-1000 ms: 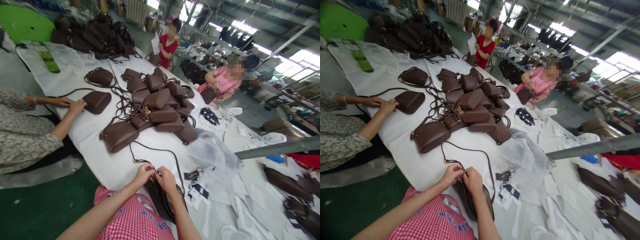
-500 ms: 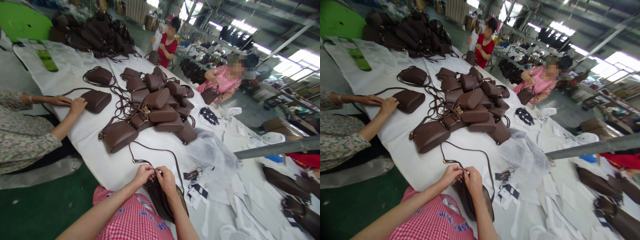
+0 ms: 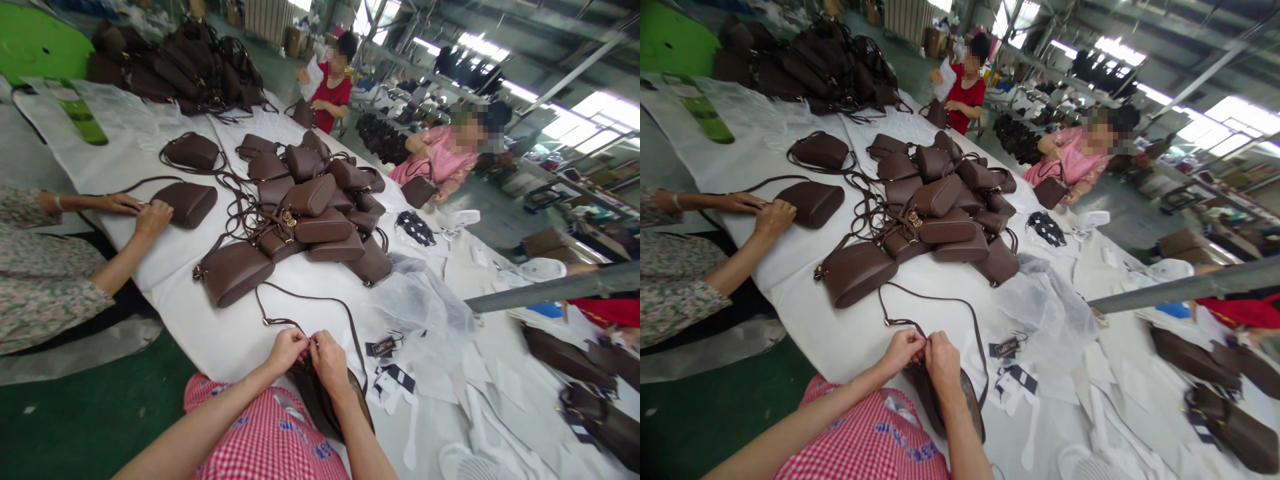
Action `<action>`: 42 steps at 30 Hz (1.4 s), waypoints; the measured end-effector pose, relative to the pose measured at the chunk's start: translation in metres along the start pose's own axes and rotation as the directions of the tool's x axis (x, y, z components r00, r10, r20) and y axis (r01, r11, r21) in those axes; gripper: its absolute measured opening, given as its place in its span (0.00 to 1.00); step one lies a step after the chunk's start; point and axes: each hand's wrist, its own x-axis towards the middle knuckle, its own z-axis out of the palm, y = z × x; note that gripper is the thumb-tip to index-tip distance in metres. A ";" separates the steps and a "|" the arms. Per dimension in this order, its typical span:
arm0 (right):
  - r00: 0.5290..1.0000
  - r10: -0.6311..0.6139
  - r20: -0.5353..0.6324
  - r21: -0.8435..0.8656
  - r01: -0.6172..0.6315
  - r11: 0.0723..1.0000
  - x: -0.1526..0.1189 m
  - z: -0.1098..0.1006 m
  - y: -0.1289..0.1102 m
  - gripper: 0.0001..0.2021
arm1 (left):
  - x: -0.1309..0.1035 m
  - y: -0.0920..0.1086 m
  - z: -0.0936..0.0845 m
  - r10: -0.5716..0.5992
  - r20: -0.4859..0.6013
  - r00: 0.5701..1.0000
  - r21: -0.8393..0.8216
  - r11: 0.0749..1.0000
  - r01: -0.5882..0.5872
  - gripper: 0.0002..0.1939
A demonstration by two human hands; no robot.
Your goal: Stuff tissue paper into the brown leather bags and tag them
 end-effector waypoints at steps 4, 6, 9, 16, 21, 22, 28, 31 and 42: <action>0.999 0.028 -0.018 0.006 -0.028 1.000 0.002 -0.001 0.005 0.07 | 0.002 0.002 -0.007 0.020 -0.013 1.000 -0.023 1.000 -0.020 0.04; 0.999 0.042 -0.024 0.015 -0.042 0.999 0.004 -0.002 0.008 0.07 | 0.002 0.004 -0.012 0.027 -0.003 1.000 -0.055 0.998 -0.027 0.05; 0.999 0.043 -0.014 0.039 -0.043 0.998 0.006 -0.006 0.011 0.09 | -0.001 0.007 -0.016 0.024 0.038 0.999 -0.078 0.997 -0.021 0.07; 0.999 0.010 0.031 0.075 -0.012 0.997 0.005 -0.007 0.012 0.09 | 0.000 0.003 -0.004 0.069 0.073 0.995 0.028 0.997 -0.072 0.07; 0.999 -0.011 0.050 0.076 0.007 0.997 0.004 -0.004 0.014 0.09 | 0.002 0.001 0.000 0.099 0.031 0.995 0.116 0.988 -0.102 0.05; 0.998 -0.017 0.053 0.077 0.013 0.997 0.004 -0.003 0.014 0.09 | 0.001 0.002 -0.001 0.110 0.028 0.994 0.134 0.985 -0.112 0.04; 0.996 -0.050 0.070 0.079 0.045 0.996 0.004 -0.002 0.012 0.09 | -0.002 0.011 -0.002 0.193 0.002 0.981 0.213 0.959 -0.189 0.03; 0.996 -0.049 0.069 0.076 0.043 0.996 0.004 -0.002 0.012 0.09 | -0.001 0.010 -0.002 0.170 0.023 0.985 0.196 0.966 -0.171 0.03; 0.997 -0.048 0.062 0.080 0.043 0.996 0.005 -0.005 0.011 0.09 | -0.001 0.003 -0.003 0.081 0.043 0.996 0.040 0.996 -0.083 0.04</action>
